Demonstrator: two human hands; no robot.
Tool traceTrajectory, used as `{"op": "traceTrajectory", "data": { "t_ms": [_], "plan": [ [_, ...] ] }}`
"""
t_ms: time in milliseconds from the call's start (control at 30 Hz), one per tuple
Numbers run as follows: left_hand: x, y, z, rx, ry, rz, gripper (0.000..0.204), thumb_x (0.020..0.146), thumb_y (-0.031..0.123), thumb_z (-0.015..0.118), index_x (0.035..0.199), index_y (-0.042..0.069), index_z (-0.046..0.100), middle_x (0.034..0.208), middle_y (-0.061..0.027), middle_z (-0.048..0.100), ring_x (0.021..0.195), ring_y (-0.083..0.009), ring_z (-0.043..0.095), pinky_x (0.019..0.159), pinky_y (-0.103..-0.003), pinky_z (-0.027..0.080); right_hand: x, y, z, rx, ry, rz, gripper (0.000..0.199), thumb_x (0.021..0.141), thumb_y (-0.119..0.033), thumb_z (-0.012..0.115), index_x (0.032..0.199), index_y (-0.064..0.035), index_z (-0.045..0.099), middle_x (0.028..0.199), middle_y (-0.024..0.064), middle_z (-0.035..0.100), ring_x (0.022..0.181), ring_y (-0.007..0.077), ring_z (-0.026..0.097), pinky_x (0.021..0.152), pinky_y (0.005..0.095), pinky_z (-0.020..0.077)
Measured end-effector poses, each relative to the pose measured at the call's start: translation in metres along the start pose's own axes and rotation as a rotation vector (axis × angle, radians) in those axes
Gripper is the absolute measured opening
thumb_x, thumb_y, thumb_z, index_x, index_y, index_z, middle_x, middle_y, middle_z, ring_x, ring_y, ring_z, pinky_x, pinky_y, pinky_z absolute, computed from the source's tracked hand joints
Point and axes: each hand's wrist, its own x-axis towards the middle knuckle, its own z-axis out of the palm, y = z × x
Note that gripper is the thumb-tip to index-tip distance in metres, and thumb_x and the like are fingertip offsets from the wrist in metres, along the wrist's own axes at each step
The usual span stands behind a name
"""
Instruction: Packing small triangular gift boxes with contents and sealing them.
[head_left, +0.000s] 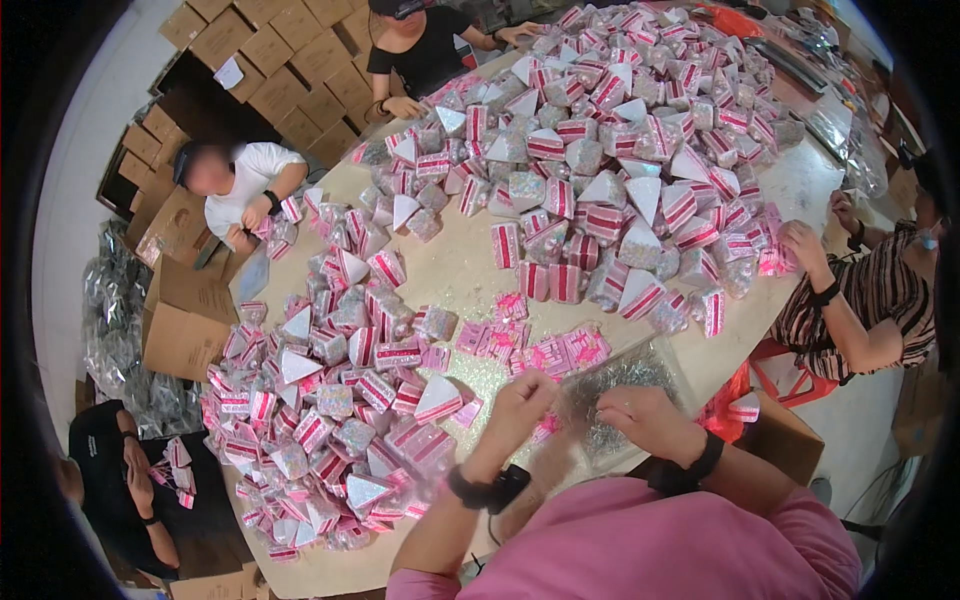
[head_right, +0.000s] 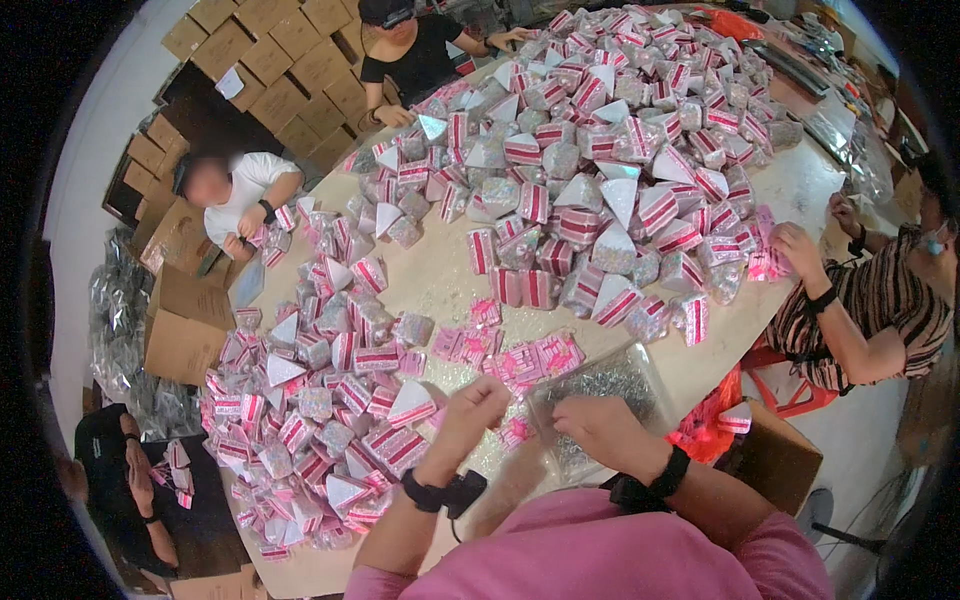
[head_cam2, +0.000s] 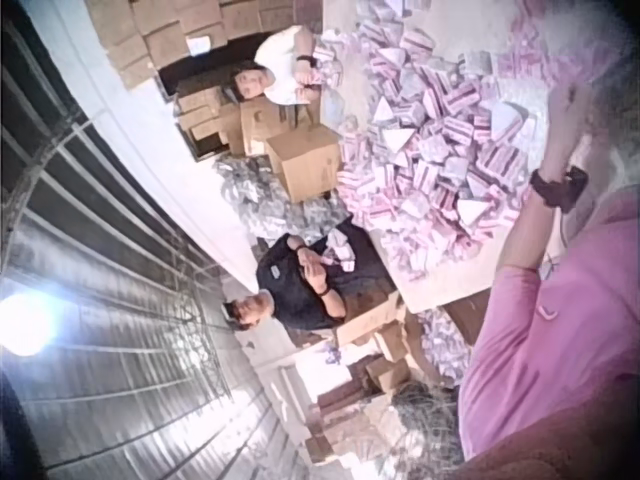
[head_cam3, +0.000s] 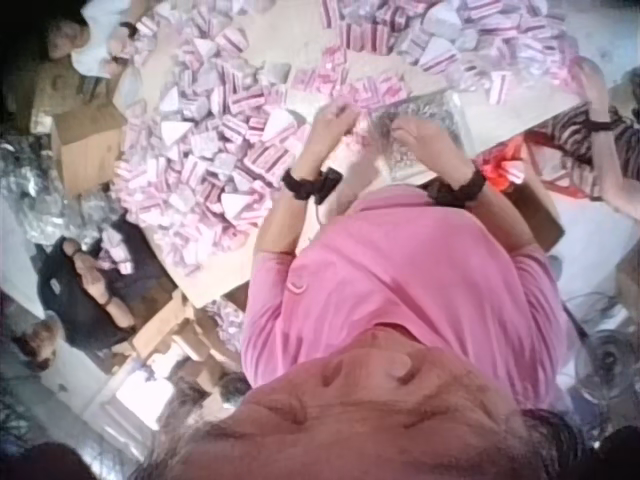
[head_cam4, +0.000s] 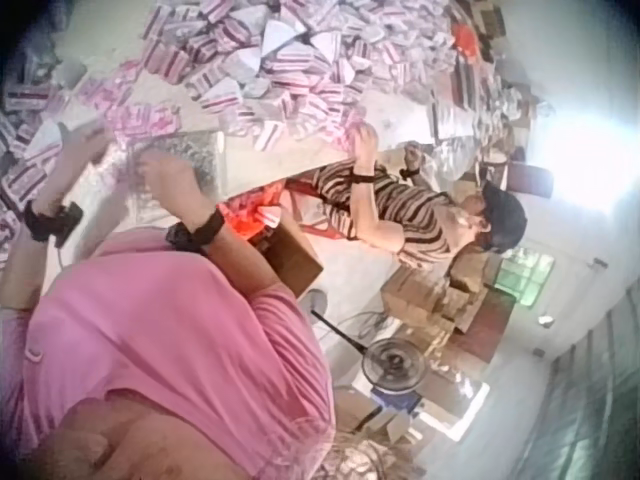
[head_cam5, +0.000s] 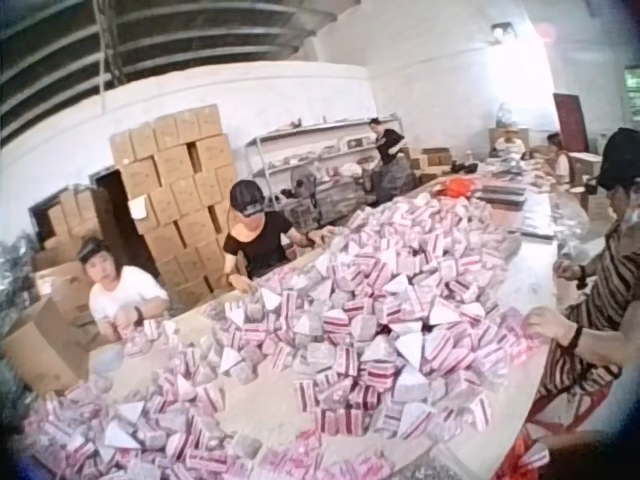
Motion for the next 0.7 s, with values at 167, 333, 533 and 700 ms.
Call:
{"op": "traceTrajectory", "data": {
  "t_ms": [167, 333, 533, 700],
  "plan": [
    [0.076, 0.023, -0.043, 0.442, 0.177, 0.119, 0.019, 0.082, 0.017, 0.063, 0.094, 0.003, 0.057, 0.078, -0.0021, 0.058, 0.065, -0.0103, 0.053, 0.059, -0.026, 0.044, -0.018, 0.015, -0.018, 0.073, -0.018, 0.184, 0.015, 0.085, -0.016, 0.055, 0.088, -0.0015, 0.059, 0.083, 0.0143, 0.061, 0.079, 0.0313, 0.061, 0.068, 0.0374, 0.0482],
    [0.154, -0.026, -0.050, 0.811, 0.351, 0.376, 0.058, 0.072, 0.018, 0.065, 0.124, 0.004, 0.043, 0.112, -0.0229, 0.051, 0.103, -0.0408, 0.050, 0.088, -0.045, 0.043, -0.034, 0.034, -0.018, 0.072, -0.038, 0.278, 0.015, 0.086, -0.017, 0.056, 0.089, -0.0023, 0.059, 0.083, 0.0141, 0.061, 0.077, 0.0303, 0.061, 0.068, 0.0369, 0.0476],
    [0.194, -0.033, -0.026, 1.038, 0.268, 0.313, 0.050, 0.073, 0.019, 0.063, 0.118, 0.004, 0.048, 0.107, -0.0238, 0.052, 0.097, -0.0438, 0.053, 0.080, -0.048, 0.047, -0.053, 0.039, -0.029, 0.166, 0.023, 0.378, 0.016, 0.086, -0.016, 0.057, 0.090, -0.0011, 0.060, 0.080, 0.0133, 0.060, 0.076, 0.0272, 0.060, 0.068, 0.0344, 0.0471],
    [0.192, -0.025, -0.019, 0.904, 0.396, 0.261, 0.041, 0.071, 0.018, 0.061, 0.108, 0.001, 0.055, 0.098, -0.0237, 0.054, 0.090, -0.0405, 0.055, 0.078, -0.046, 0.047, -0.059, 0.044, -0.034, 0.184, 0.039, 0.423, 0.017, 0.086, -0.016, 0.057, 0.090, 0.0002, 0.060, 0.082, 0.0134, 0.061, 0.077, 0.0265, 0.060, 0.069, 0.0339, 0.0471]
  ]
}}
